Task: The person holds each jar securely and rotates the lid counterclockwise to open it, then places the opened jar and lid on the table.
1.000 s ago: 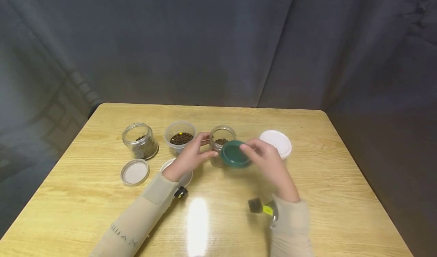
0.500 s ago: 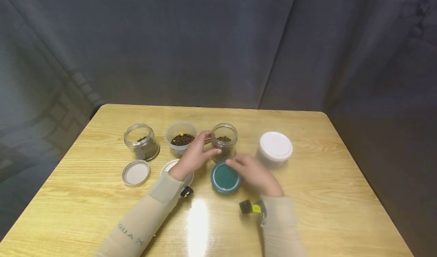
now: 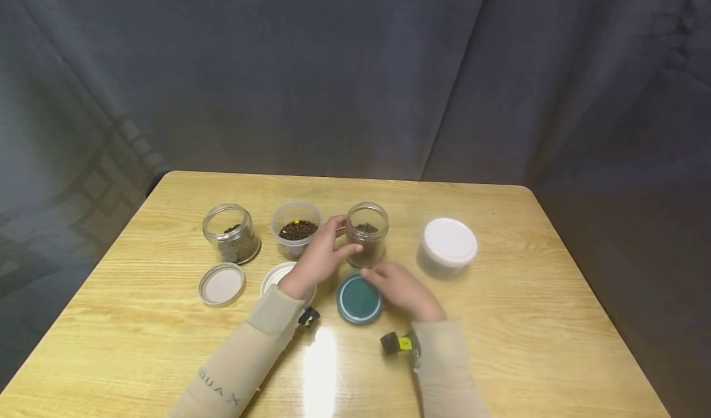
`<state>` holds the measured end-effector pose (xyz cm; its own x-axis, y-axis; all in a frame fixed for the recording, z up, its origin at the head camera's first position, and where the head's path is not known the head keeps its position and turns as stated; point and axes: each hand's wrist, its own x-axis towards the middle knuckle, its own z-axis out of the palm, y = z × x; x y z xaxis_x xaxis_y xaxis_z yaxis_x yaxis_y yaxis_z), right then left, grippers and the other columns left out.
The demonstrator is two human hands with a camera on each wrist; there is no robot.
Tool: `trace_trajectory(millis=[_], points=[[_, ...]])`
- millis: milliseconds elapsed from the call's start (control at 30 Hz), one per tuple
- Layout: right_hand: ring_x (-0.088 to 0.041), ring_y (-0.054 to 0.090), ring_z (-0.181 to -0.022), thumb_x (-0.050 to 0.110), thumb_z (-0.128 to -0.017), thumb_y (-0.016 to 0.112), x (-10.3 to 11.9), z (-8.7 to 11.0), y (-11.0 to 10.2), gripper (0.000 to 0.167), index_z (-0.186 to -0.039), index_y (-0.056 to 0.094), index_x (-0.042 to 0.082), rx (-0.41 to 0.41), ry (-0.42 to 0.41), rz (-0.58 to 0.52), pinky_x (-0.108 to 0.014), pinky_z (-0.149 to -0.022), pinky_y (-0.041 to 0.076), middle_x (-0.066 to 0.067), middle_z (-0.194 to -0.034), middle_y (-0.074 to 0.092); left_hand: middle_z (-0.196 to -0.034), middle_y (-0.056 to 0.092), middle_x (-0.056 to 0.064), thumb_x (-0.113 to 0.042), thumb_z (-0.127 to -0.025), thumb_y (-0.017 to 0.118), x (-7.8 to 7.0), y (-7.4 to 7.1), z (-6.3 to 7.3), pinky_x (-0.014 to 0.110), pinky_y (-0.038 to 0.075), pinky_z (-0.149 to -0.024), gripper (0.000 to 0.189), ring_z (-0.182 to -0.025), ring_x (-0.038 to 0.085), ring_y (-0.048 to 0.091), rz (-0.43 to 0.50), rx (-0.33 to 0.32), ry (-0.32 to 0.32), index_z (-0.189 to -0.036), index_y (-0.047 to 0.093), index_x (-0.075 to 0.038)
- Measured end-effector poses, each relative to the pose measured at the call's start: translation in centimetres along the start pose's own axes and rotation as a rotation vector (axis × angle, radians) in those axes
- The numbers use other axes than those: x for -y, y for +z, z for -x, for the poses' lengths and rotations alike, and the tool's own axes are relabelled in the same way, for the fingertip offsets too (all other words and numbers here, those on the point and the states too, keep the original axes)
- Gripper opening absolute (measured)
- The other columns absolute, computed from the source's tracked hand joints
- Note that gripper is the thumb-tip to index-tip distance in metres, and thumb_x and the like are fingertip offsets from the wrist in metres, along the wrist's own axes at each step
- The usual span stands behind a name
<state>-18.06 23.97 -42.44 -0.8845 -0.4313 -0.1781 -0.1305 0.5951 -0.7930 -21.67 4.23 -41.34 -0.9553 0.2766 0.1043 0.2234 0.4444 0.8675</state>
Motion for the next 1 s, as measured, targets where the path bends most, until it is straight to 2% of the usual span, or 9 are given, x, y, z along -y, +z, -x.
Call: trace_trajectory(millis=[133, 300, 567, 733, 1000], points=[[-0.017, 0.062, -0.084, 0.033, -0.103, 0.058, 0.1, 0.2, 0.1, 0.031, -0.106, 0.073, 0.006, -0.034, 0.016, 0.029, -0.04, -0.084, 0.054, -0.001, -0.088, 0.069, -0.149, 0.049, 0.019, -0.022, -0.091, 0.075, -0.1, 0.0, 0.1, 0.045, 0.04, -0.115, 0.072, -0.137, 0.032, 0.049, 0.005, 0.007, -0.01, -0.15, 0.038, -0.001], [-0.016, 0.063, -0.087, 0.017, -0.096, 0.067, 0.3, 0.3, 0.3, 0.019, -0.108, 0.072, 0.002, -0.066, 0.013, 0.077, -0.041, -0.084, 0.056, -0.002, -0.093, 0.07, -0.149, 0.048, 0.019, -0.023, -0.091, 0.075, -0.2, -0.1, 0.1, 0.044, 0.04, -0.115, 0.073, -0.137, 0.032, 0.049, -0.001, 0.009, -0.014, -0.15, 0.038, -0.001], [-0.021, 0.066, -0.089, 0.005, -0.093, 0.067, 0.5, -0.1, 0.8, 0.014, -0.105, 0.073, 0.002, -0.133, 0.009, 0.162, -0.047, -0.087, 0.057, -0.005, -0.096, 0.072, -0.149, 0.048, 0.019, -0.023, -0.092, 0.075, -0.2, -0.2, 0.1, 0.045, 0.04, -0.115, 0.072, -0.137, 0.032, 0.049, -0.011, 0.009, -0.009, -0.15, 0.038, -0.001], [-0.028, 0.068, -0.097, 0.002, -0.091, 0.067, 0.6, -0.2, 1.0, 0.014, -0.104, 0.074, 0.001, -0.161, 0.023, 0.173, -0.051, -0.092, 0.056, -0.011, -0.102, 0.074, -0.148, 0.049, 0.019, -0.023, -0.092, 0.075, -0.1, -0.1, 0.1, 0.045, 0.041, -0.114, 0.071, -0.135, 0.032, 0.049, -0.019, 0.006, -0.005, -0.15, 0.039, -0.001], [-0.03, 0.068, -0.098, 0.001, -0.091, 0.068, 0.6, -0.3, 1.1, 0.015, -0.105, 0.074, 0.002, -0.166, 0.028, 0.179, -0.052, -0.093, 0.055, -0.011, -0.103, 0.074, -0.148, 0.049, 0.02, -0.022, -0.092, 0.075, -0.2, -0.2, 0.1, 0.045, 0.041, -0.114, 0.072, -0.136, 0.033, 0.049, -0.008, 0.006, -0.013, -0.15, 0.038, 0.0]])
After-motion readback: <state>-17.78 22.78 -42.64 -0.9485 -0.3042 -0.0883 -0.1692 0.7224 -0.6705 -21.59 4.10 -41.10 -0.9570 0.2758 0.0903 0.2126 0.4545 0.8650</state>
